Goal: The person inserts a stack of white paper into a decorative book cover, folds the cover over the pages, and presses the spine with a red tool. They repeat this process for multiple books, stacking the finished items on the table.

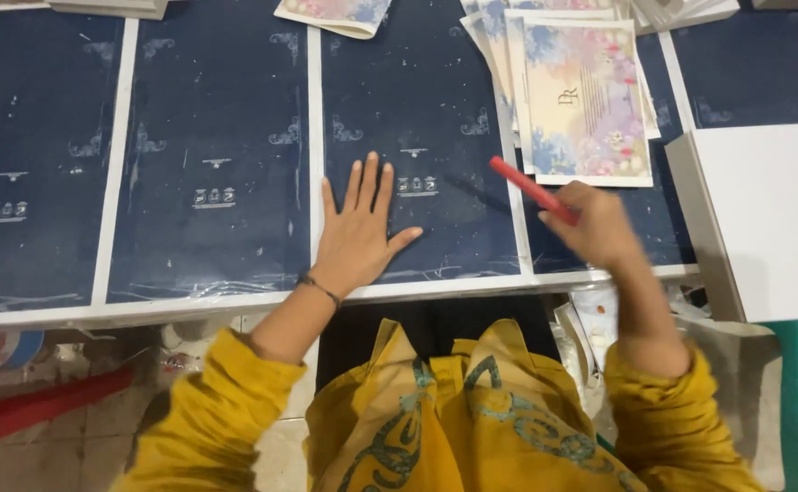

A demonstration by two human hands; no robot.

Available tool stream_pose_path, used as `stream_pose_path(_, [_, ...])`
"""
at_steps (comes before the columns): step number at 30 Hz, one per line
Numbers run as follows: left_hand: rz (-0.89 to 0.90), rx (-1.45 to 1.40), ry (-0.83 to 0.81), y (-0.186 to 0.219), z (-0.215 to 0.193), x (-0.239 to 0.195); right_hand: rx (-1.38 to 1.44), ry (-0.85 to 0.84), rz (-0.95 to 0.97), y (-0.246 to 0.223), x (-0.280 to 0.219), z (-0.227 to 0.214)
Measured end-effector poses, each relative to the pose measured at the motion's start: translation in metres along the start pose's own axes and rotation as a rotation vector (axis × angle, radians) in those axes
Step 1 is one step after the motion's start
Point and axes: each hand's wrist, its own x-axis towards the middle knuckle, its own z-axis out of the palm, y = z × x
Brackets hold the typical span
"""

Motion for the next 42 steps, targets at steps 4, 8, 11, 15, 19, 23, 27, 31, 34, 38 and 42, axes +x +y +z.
stream_pose_path(4, [0.033,0.014,-0.069,-0.002,-0.003,0.020,-0.050,0.134,0.009,0.008,0.015,0.020])
stream_pose_path(8, [0.061,0.066,-0.051,-0.004,-0.006,0.041,-0.226,0.215,0.101,-0.015,0.016,0.021])
stream_pose_path(11, [0.054,0.096,-0.039,-0.006,-0.003,0.056,-0.323,0.235,0.144,-0.029,0.003,0.029])
stream_pose_path(15, [0.035,0.116,0.043,-0.013,0.001,0.087,-0.394,0.228,0.177,-0.028,-0.009,0.039])
stream_pose_path(19, [-0.029,0.165,0.114,-0.022,0.010,0.124,-0.387,0.249,0.179,-0.025,-0.007,0.040])
stream_pose_path(23, [0.039,0.184,0.140,0.001,0.015,0.099,-0.350,0.229,0.206,-0.027,-0.009,0.038])
stream_pose_path(27, [0.231,0.214,0.152,0.035,0.028,0.046,-0.329,0.244,0.205,-0.034,-0.011,0.037])
stream_pose_path(31, [0.292,0.203,0.158,0.048,0.040,0.015,-0.330,0.241,0.203,-0.033,-0.010,0.038])
stream_pose_path(34, [0.297,0.177,0.170,0.044,0.043,0.021,-0.356,0.250,0.211,-0.032,-0.008,0.040])
stream_pose_path(38, [0.196,0.188,0.226,0.041,0.048,0.044,-0.356,0.243,0.203,-0.028,-0.010,0.042])
stream_pose_path(42, [0.093,0.161,0.232,0.044,0.043,0.059,-0.359,0.245,0.199,-0.024,-0.010,0.043])
